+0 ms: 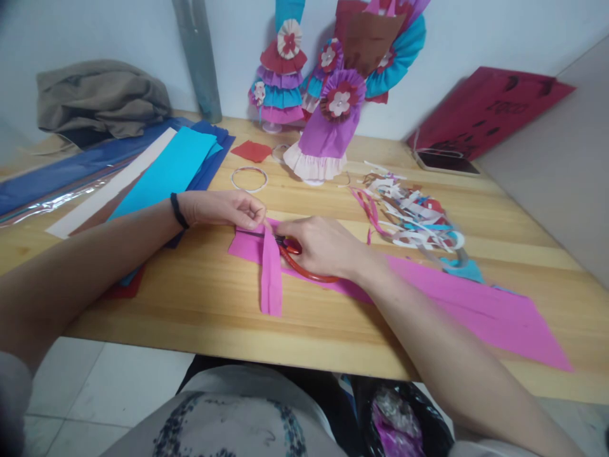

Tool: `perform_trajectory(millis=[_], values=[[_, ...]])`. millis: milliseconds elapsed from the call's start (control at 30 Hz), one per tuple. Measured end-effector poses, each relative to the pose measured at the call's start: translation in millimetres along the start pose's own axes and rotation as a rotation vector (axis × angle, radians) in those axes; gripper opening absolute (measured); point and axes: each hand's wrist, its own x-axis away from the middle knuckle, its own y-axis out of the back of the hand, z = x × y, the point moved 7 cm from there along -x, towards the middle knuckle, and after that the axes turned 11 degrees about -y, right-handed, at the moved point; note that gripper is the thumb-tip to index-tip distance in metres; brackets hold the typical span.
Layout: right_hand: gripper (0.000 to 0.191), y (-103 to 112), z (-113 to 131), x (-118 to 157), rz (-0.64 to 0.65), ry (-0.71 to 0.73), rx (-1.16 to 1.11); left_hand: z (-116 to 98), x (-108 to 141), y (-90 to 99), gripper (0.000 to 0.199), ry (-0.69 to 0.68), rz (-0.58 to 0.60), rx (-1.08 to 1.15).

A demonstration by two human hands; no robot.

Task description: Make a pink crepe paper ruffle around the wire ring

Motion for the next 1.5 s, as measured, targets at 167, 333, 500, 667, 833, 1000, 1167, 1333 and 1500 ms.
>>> perform_trajectory(millis=[167,333,500,667,833,1000,1167,1333,1500], values=[[0.027,1.2,2.8,0.3,0.011,-0.012,0.009,0.1,-0.3,-1.0,0.021,-0.003,0.004,0.017],[0.027,-0.4,0.8,-1.8,-0.004,-0.018,0.017,-1.9,0.2,-2.8,0.023,0.009,-0.006,0.044],[0.030,-2.7,-2.0,-3.9,-0.008,-0.028,0.050,-2.5,-0.1,-2.7,0.022,0.006,0.001,0.029],[0.029,-2.5,-3.5,-3.7,-0.007,-0.075,0.069,-2.9,-0.8,-2.0,0.021,-0.007,0.002,0.012],[0.029,-0.7,2.4,-0.3,-0.017,-0.052,0.041,-2.6,-0.6,-2.0,0.021,-0.008,-0.004,0.015],[0.029,-0.5,6.8,0.3,-0.026,-0.063,0.072,-2.2,-0.7,-3.2,0.020,-0.014,-0.007,0.055],[0.032,-1.0,10.6,-0.6,-0.030,-0.086,0.086,-2.1,-0.4,-4.3,0.020,-0.006,-0.002,0.066],[0.028,-3.2,11.0,-2.2,-0.046,-0.083,0.109,-2.0,-0.6,-3.8,0.022,-0.006,-0.005,0.064],[0.021,-4.7,10.3,-3.1,-0.053,-0.057,0.122,-0.3,-0.9,-3.0,0.021,-0.019,-0.006,0.077]])
